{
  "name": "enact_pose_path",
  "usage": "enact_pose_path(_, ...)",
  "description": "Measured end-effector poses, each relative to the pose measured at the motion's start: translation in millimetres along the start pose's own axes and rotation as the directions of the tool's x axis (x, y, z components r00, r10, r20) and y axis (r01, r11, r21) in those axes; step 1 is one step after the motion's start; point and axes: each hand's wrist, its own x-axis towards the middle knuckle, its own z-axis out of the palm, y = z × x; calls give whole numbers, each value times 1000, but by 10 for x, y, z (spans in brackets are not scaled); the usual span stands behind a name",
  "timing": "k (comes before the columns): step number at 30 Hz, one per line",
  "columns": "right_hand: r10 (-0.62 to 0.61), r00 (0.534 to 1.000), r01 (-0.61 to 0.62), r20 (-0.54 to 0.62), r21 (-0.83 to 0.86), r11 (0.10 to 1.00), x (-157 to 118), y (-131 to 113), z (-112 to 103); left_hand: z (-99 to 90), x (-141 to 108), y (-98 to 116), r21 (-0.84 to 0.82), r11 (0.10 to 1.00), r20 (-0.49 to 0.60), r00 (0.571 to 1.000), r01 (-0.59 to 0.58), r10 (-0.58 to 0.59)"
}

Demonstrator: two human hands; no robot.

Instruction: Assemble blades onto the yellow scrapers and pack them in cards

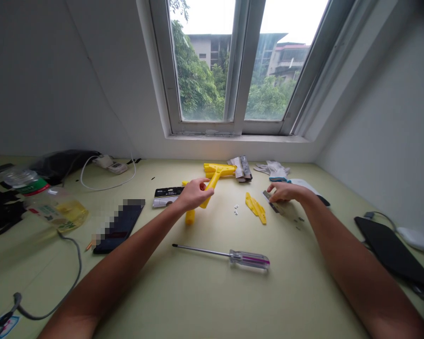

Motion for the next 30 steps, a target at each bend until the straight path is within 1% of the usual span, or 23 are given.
enact_pose_path(2, -12, 997, 9, 70, 39, 999, -4, 16, -19, 12, -3, 12, -151, 988, 79, 997, 30, -18)
enact_pose_path(4, -46, 993, 39, 105, 67, 997, -17, 28, -64, 16, -7, 27, -263, 963, 125, 992, 56, -23)
enact_pose_path(7, -115, 988, 105, 98, 102, 989, -75, 10, -168, 2, -14, 48, -415, 907, 174, 985, 69, 5)
enact_pose_path(9, -207, 976, 197, 64, 136, 971, -163, -66, -237, -13, -28, 64, -533, 839, 258, 965, 105, 43)
enact_pose_path(11, -342, 940, 335, 1, 200, 921, -294, -206, -285, -23, -55, 84, -620, 767, 369, 925, 169, 95)
enact_pose_path(13, -459, 884, 464, -87, 277, 841, -447, -389, -305, -21, -90, 109, -665, 712, 462, 873, 226, 155)
enact_pose_path(15, -517, 834, 551, -192, 316, 772, -586, -563, -305, -7, -124, 134, -686, 681, 510, 837, 256, 200)
enact_pose_path(17, -532, 795, 606, -292, 326, 726, -683, -683, -299, 9, -148, 153, -697, 663, 533, 817, 273, 223)
enact_pose_path(19, -515, 775, 627, -367, 348, 696, -733, -735, -297, 16, -157, 163, -706, 651, 535, 812, 278, 234)
enact_pose_path(23, -456, 757, 641, -468, 399, 655, -755, -738, -292, -8, -146, 164, -716, 644, 497, 844, 269, 201)
enact_pose_path(25, -457, 746, 654, -485, 402, 641, -752, -751, -274, -26, -141, 166, -704, 656, 491, 853, 270, 176)
enact_pose_path(28, -465, 737, 662, -490, 388, 640, -739, -806, -224, -43, -145, 178, -689, 672, 507, 843, 271, 181)
enact_pose_path(30, -455, 744, 655, -490, 397, 643, -727, -850, -186, -50, -151, 188, -684, 681, 514, 835, 262, 194)
